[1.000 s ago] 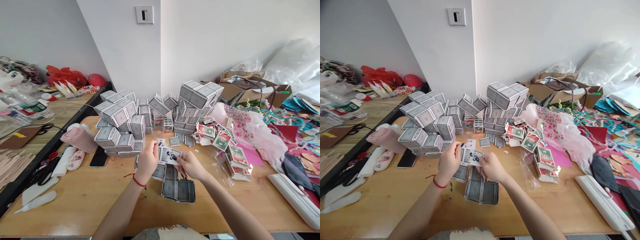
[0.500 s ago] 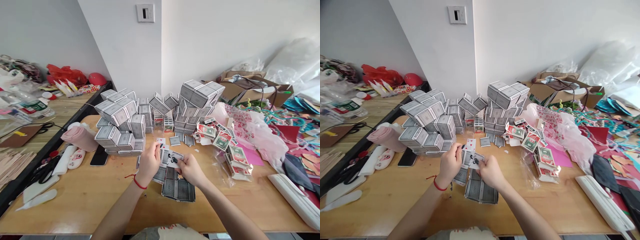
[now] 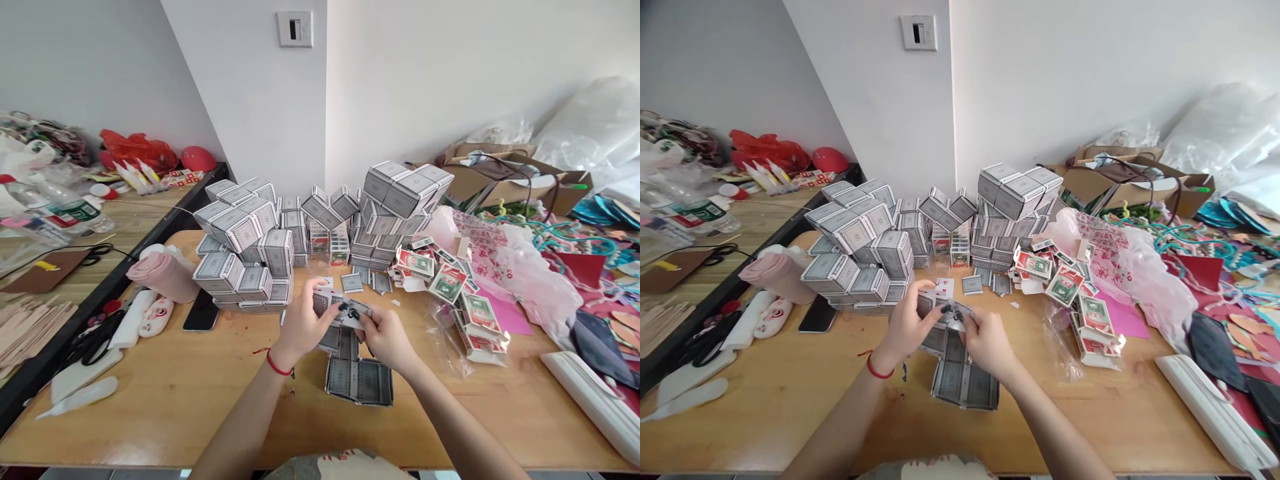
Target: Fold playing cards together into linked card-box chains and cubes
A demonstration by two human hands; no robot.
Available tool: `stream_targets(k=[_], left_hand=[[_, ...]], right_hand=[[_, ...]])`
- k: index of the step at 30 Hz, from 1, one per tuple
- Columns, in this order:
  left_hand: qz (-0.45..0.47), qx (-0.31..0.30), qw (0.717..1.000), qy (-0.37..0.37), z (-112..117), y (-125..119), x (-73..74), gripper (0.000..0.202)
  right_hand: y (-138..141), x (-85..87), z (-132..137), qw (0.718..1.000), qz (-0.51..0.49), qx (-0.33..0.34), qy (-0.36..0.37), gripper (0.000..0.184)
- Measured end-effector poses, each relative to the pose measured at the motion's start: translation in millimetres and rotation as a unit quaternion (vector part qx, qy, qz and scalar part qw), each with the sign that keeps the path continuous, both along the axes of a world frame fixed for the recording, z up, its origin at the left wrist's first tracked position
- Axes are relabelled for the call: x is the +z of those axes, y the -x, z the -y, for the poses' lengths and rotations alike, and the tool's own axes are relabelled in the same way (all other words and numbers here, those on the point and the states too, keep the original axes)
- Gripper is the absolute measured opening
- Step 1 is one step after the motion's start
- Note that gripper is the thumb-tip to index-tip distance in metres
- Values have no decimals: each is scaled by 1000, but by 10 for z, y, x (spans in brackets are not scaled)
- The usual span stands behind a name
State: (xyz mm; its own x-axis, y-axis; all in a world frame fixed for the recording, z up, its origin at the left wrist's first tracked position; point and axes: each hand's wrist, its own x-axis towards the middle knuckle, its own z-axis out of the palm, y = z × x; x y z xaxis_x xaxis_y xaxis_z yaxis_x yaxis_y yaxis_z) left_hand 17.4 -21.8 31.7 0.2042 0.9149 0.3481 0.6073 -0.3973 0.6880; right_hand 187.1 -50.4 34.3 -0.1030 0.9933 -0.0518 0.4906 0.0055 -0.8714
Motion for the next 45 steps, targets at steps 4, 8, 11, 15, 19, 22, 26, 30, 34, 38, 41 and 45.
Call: stream_targets(k=[4, 8, 11, 15, 19, 22, 26, 30, 34, 38, 41, 45], left_hand=[[68, -56, 995, 56, 31, 56, 36, 54], [139, -42, 986, 80, 35, 115, 30, 30], [207, 5, 975, 78, 28, 123, 6, 16], [284, 52, 953, 89, 44, 122, -1, 12], [269, 22, 963, 8, 67, 176, 35, 10], [226, -14, 971, -73, 66, 230, 77, 10], [179, -61, 971, -147, 59, 263, 98, 13], [113, -91, 972, -182, 67, 246, 46, 20], [34, -105, 980, -166, 141, 241, -36, 26], [109, -91, 989, -40, 271, 272, -150, 25], [334, -35, 927, 166, 309, 243, -273, 27], [499, -31, 776, 384, 251, 166, -379, 29]], right_hand=[[-74, 9, 29, 997, 36, -12, -68, 24], [-129, -24, 71, 994, 59, -19, -92, 26], [-154, -81, 101, 993, 56, -6, -108, 29], [-185, -176, 112, 990, 47, -3, -135, 34], [-209, -252, 73, 990, -34, 13, -138, 34], [-208, -248, 40, 984, -143, 23, -108, 28], [-205, -154, 41, 940, -334, 62, 10, 38], [-179, -135, 31, 875, -467, 60, 117, 63], [-120, -265, -13, 882, -450, -71, 120, 59], [-133, -357, -13, 901, -417, -107, 57, 58], [-154, -360, 2, 914, -394, -95, 30, 64], [-139, -346, 2, 928, -367, -58, 11, 68]])
